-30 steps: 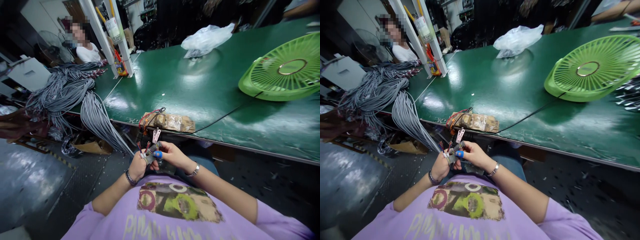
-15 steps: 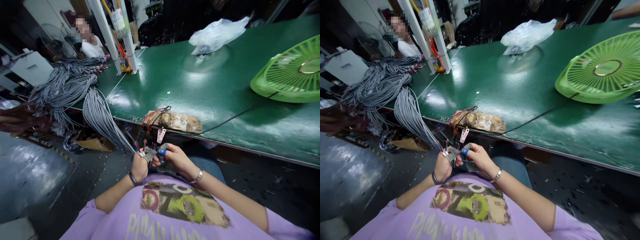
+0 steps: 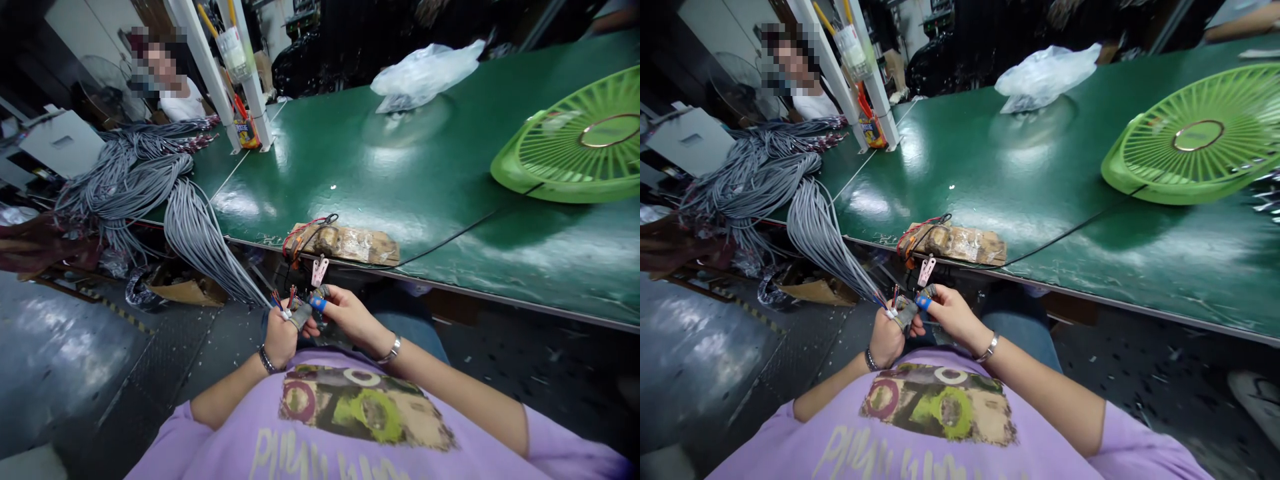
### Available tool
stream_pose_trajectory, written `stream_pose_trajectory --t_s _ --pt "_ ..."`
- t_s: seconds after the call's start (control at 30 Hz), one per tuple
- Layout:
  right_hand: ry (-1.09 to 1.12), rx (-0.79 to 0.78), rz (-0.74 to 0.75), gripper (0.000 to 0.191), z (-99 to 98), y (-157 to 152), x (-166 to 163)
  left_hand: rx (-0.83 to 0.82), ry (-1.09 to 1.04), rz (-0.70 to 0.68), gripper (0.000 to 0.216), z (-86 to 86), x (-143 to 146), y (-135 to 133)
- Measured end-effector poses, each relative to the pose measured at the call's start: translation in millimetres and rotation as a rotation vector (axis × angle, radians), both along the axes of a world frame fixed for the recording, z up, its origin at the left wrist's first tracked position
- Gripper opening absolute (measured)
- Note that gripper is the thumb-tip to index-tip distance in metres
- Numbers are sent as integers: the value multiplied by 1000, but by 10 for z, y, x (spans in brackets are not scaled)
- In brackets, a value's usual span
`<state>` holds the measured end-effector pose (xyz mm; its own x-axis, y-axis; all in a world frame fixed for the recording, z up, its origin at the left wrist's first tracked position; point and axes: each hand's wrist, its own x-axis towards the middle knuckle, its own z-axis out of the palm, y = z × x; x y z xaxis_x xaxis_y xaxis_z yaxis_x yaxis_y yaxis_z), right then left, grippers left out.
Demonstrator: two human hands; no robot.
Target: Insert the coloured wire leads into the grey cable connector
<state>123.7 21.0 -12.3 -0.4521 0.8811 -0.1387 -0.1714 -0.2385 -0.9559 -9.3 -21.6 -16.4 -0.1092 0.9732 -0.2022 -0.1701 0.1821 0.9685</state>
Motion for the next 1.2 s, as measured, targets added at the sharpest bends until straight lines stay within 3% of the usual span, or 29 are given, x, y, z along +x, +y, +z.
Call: stream_pose_trajectory --t_s 0.17,0.4,0.53,0.7,0.87,0.97,1.1,1.2 --pt "-14 -21 -98 35 -15 -31 -24 -6 0 35 32 -8 1 1" --pt "7 -52 -45 34 -3 -12 -45 -19 10 23 32 -36 -2 3" --pt "0 -46 -144 28 10 -34 -76 -17 11 16 33 -39 3 7" --pt "109 -180 -300 29 -60 32 -29 -37 10 25 34 -42 -9 4" --pt "61 -132 -52 30 -42 45 47 -37 28 10 34 -49 -17 1" --pt "18 -53 -1 31 11 0 11 -38 23 -8 33 -42 -6 0" --pt "40 -78 -76 30 19 -30 -66 -59 27 7 36 -26 8 -3" --pt "78 -179 -242 27 -38 18 -54 -66 24 26 37 -29 0 -10"
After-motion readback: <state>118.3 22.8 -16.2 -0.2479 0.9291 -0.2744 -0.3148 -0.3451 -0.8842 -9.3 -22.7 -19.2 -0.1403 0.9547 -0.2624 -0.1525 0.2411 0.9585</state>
